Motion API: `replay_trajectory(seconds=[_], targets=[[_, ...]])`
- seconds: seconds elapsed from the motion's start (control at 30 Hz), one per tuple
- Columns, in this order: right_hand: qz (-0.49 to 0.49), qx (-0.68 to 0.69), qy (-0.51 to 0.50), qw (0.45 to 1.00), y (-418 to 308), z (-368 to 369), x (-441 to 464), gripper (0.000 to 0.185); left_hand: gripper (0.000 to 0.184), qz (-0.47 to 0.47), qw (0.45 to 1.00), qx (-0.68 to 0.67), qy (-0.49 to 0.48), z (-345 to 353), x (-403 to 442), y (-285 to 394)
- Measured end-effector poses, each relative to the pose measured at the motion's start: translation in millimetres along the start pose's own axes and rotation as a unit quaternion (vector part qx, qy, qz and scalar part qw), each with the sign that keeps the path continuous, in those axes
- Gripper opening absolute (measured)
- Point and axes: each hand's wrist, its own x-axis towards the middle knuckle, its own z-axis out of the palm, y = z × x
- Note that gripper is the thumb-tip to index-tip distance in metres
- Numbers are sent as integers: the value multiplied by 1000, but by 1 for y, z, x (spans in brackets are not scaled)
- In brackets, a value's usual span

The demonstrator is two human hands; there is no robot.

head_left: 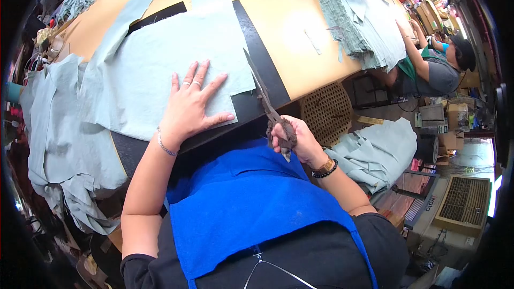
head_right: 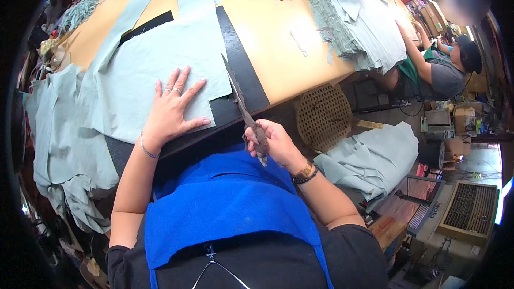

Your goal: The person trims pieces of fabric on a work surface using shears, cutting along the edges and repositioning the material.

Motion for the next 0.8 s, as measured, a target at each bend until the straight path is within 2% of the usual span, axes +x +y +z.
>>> replay_trajectory(seconds=[0.1,0.2,0.3,0.4,0.67,0.8], targets=[[-19,6,-5,1000,3,-1,4,18,85,11,1000,-6,18,3,0,-1],[-22,-13,4,1000,6,0,1,17,75,6,1000,-4,-2,0,0,-1],[-28,-10,6,1000,9,1,-3,17,63,-50,996,42,59,11,4,-11],[-17,-11,12,1000,7,3,-4,18,57,-112,992,45,45,7,1,-12],[-61,42,-3,997,6,4,10,16,60,-111,992,48,34,7,-11,1],[-47,29,4,998,10,4,4,16,61,-109,992,52,40,9,-12,2]])
